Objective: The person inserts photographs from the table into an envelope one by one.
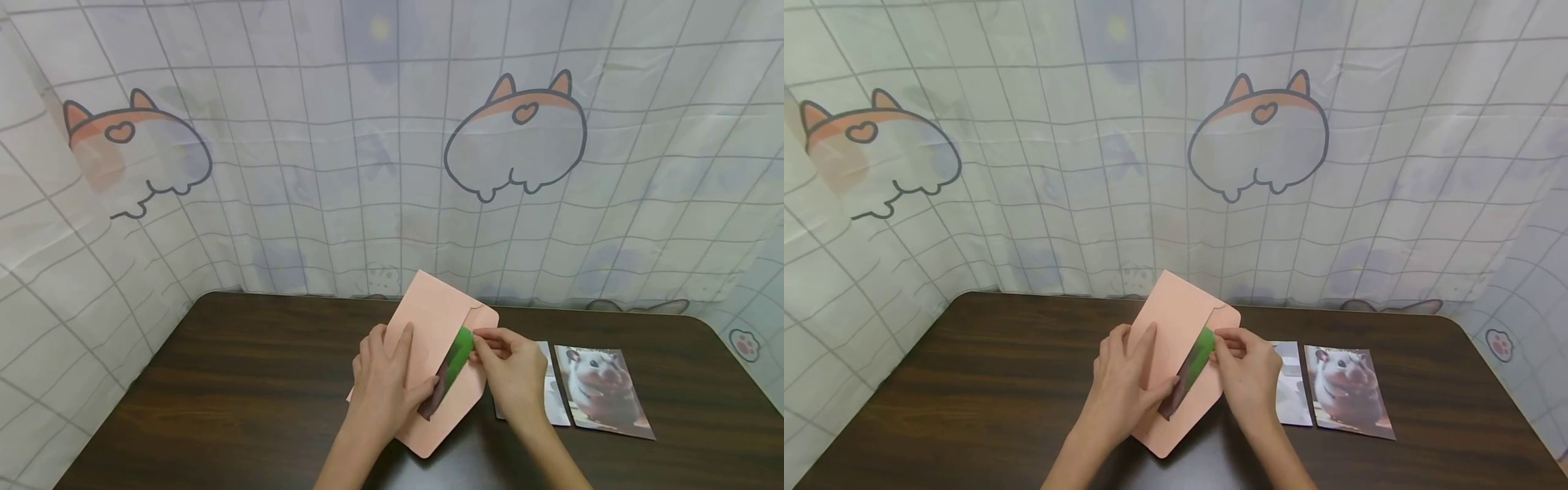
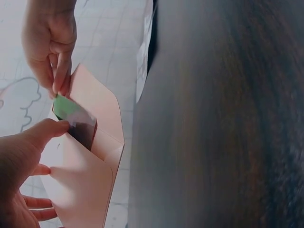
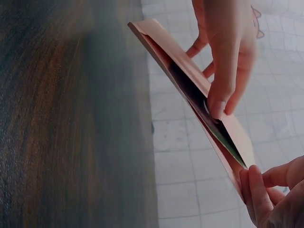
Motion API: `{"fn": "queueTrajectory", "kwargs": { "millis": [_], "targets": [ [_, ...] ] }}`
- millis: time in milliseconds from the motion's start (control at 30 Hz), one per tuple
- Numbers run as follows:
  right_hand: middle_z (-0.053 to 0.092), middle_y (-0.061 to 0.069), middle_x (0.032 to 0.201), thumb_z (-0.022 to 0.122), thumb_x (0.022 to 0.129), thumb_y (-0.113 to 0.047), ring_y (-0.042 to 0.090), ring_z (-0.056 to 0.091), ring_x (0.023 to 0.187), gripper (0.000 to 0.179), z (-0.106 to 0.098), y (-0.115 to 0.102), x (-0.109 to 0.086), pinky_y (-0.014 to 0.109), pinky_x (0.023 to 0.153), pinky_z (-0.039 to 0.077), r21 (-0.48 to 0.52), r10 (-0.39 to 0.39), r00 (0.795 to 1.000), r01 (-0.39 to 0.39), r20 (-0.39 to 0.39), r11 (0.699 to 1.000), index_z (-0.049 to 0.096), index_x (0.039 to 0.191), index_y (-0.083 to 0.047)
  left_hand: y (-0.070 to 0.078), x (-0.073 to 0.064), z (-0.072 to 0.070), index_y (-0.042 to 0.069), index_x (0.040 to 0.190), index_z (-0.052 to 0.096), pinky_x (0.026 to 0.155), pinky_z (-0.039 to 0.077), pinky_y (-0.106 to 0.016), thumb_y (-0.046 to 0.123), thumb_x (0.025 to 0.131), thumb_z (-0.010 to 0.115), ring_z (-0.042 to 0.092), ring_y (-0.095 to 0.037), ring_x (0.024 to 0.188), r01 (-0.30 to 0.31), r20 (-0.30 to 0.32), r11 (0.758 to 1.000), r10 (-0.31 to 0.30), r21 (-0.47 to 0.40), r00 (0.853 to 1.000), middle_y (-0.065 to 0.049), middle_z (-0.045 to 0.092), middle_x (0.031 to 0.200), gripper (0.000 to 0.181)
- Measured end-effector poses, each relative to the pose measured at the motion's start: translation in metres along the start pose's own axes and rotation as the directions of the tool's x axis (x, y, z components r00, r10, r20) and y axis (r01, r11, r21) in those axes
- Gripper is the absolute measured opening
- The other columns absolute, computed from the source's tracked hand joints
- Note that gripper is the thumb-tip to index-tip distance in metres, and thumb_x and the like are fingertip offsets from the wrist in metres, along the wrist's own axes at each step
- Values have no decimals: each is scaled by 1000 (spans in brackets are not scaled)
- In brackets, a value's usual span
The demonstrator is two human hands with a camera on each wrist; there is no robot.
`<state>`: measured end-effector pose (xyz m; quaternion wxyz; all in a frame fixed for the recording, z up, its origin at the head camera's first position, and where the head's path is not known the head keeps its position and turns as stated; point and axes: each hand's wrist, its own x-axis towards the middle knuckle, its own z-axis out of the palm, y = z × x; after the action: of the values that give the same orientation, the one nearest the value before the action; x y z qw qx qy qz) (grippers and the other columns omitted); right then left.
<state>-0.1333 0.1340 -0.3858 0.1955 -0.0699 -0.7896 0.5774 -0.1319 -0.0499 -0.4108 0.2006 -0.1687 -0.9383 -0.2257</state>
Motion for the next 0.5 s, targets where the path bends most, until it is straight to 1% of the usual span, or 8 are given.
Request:
{"fn": "queueTrajectory", "kwargs": {
  "millis": [133,333,500],
  "targets": [
    [78,23,91,74,94,3,-6,68,61,11,0,0,-1,14,61,55,0,-9,1000,9,7,1000,78,103,9,1,-1,1,5,148,57,93,48,-60,38,83,88,48,-47,124,-7,5,1000,7,4,1000,-28,47,138,79],
    [78,24,89,75,95,0,-6,68,61,15,0,0,-1,13,61,54,30,-3,1000,2,16,1000,78,105,11,2,0,2,5,147,58,93,48,-59,38,82,89,49,-45,123,-29,-13,1000,29,6,1000,-27,47,138,79],
    [78,24,90,75,96,-2,-7,67,61,18,-2,0,0,12,61,54,29,11,1000,-12,22,1000,77,107,12,4,0,2,5,147,58,93,47,-59,38,83,88,48,-45,122,-47,-19,999,47,-10,999,-27,47,137,78]
  ]
}}
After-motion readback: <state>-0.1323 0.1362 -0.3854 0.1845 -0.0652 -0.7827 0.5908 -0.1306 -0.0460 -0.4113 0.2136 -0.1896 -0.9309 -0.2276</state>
